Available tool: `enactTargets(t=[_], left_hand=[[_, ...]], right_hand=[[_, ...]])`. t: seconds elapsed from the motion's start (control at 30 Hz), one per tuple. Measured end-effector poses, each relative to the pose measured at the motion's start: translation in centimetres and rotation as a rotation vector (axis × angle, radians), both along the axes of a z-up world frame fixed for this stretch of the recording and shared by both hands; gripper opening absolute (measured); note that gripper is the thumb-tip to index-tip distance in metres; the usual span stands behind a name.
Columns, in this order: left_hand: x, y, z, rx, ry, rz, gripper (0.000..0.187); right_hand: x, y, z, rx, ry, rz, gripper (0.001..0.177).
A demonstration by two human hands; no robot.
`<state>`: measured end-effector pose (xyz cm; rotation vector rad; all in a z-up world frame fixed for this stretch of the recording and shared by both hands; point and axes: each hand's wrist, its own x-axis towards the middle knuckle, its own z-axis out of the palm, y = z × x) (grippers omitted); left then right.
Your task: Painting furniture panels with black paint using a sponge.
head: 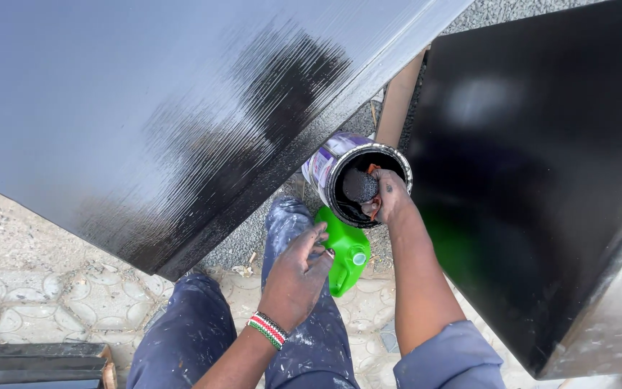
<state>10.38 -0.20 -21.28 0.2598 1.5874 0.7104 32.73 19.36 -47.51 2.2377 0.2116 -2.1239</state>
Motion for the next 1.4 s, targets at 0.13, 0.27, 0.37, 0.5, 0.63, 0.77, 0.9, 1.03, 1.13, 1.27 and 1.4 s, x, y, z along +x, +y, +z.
enactTargets(t=[0.13, 0.27, 0.37, 0.5, 0.63, 0.77, 0.9, 1.03, 1.13, 1.27, 1.4], left_hand=[[0.0, -0.1, 0.1, 0.015, 0.012, -0.028, 0.065], [-0.2, 0.1, 0.0, 0.009, -0.026, -0.001, 0.066], [-0.4, -0.1, 0.0, 0.006, -0.037, -0.005, 0.066], [-0.7, -0.1, 0.0, -0.032, -0.044, -0.015, 0.070], [-1.1, 0.0, -0.1, -0.038, -0.045, -0.032, 0.070], [-1.2, 0.2, 0.0, -0.062, -0.023, -0.072, 0.070], [-1.0, -0.1, -0.2, -0.033, -0.011, -0.066, 0.069], [-1.1, -0.5, -0.8, -0.038, -0.042, -0.021, 0.064], [-1.1, -0.8, -1.0, -0.065, -0.060, 0.006, 0.069], [-1.0, -1.2, -1.1, -0.060, -0.076, 0.012, 0.067], [-0.8, -1.5, -1.9, -0.057, -0.079, 0.028, 0.064]], right_hand=[[-1.6, -0.9, -0.1, 0.095, -0.135, 0.150, 0.008], [-4.2, -2.1, 2.1, 0.674, -0.455, 0.919, 0.033], [-5.8, -2.0, 2.3, 0.646, -0.512, 0.963, 0.032], [-6.2, -1.8, 1.7, 0.651, -0.593, 1.040, 0.027], [-5.7, -1.6, 1.8, 0.666, -0.577, 1.048, 0.028], [-3.4, 0.4, 1.0, 0.391, -0.356, 0.541, 0.020], [-1.4, 0.7, 2.4, 0.174, -0.104, 0.192, 0.011], [-2.5, 0.0, 5.4, 0.157, 0.069, 0.202, 0.023], [-2.7, -0.5, 5.3, 0.122, 0.049, 0.241, 0.024], [-1.2, -0.1, 4.3, 0.059, -0.053, 0.482, 0.006], [-2.7, 0.1, 6.2, 0.101, -0.022, 0.384, 0.012]])
